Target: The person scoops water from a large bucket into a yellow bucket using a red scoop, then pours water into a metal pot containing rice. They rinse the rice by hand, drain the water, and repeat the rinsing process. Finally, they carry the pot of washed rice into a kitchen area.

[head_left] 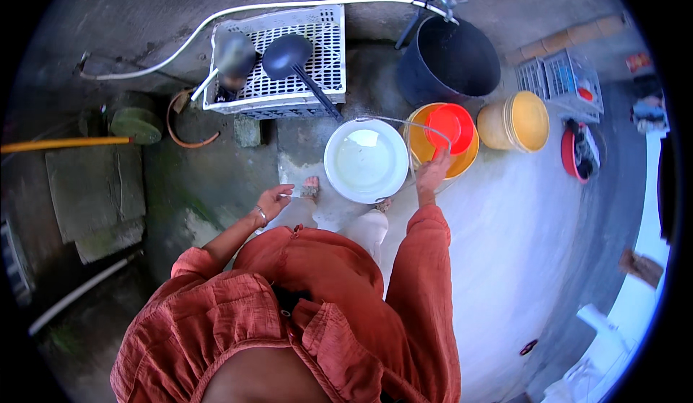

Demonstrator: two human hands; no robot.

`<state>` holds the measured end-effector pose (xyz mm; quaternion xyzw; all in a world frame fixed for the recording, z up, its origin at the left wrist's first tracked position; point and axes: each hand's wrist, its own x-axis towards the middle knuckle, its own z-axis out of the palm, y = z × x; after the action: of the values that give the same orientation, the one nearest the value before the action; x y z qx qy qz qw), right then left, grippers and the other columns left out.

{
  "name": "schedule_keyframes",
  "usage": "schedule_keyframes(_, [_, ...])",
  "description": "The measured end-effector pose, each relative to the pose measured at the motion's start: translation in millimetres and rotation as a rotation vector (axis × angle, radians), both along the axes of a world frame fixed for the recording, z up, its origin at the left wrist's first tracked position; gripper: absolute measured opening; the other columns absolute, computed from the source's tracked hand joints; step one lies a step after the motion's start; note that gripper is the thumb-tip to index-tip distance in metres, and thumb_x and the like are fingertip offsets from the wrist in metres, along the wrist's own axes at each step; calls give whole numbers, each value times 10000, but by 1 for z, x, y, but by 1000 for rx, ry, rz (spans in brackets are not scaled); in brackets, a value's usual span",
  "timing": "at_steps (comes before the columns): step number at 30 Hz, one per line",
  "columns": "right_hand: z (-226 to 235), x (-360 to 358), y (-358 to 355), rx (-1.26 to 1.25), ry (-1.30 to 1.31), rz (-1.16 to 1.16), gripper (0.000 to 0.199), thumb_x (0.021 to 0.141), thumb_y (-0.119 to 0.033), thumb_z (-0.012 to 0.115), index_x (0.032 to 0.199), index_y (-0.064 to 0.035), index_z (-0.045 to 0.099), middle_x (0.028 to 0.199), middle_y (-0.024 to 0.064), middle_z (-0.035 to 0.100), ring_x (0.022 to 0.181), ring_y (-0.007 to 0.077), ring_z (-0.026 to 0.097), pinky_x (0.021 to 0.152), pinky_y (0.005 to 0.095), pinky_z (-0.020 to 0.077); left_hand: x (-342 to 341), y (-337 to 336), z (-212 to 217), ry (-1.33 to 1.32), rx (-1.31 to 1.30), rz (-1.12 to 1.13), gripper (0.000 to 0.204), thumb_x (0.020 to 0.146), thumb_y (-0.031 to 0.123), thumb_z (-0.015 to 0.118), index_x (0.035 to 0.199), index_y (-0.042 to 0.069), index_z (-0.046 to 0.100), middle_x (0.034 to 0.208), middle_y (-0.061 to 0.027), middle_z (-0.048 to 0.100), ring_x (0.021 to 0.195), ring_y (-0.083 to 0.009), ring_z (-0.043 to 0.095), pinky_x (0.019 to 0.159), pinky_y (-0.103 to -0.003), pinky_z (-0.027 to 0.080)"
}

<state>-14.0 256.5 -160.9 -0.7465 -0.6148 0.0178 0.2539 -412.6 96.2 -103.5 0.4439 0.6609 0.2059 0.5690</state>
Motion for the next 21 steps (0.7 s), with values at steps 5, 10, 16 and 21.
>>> schedule_keyframes(5, [-22, -42, 23, -199, 426, 316, 460, 682, 5, 535, 1129, 17, 429, 1069, 218, 471, 1026, 360, 431, 893, 389, 341, 101, 20, -17, -58, 34, -41, 374, 774, 37, 527, 1144, 88, 497, 971, -78, 577, 787, -121, 545, 727, -252, 453])
schedule_keyframes(10, [17, -43, 18, -91, 174, 186, 535, 656, -57, 572, 1155, 19, 394, 1178, 227, 411, 1102, 385, 365, 931, 449, 283, 219, 29, -43, -172, 15, 38, 379, 763, 15, 516, 1135, 83, 500, 957, -79, 582, 793, -134, 560, 725, -252, 463])
schedule_keyframes(16, [-61, 70, 31, -297, 851, -54, 381, 764, -139, 544, 1096, 13, 434, 946, 170, 540, 879, 227, 524, 774, 368, 408, 295, 53, -68, -291, 6, 0, 464, 740, -9, 537, 1188, 78, 450, 1080, -94, 535, 897, -141, 525, 752, -253, 454])
schedule_keyframes(21, [27, 12, 8, -527, 1113, 115, 260, 867, -206, 406, 913, 30, 504, 635, 82, 534, 545, 218, 518, 583, 372, 423, 298, 67, -49, -133, 251, 148, 551, 708, -9, 574, 1223, 40, 382, 1110, -96, 511, 1023, -152, 469, 786, -255, 439])
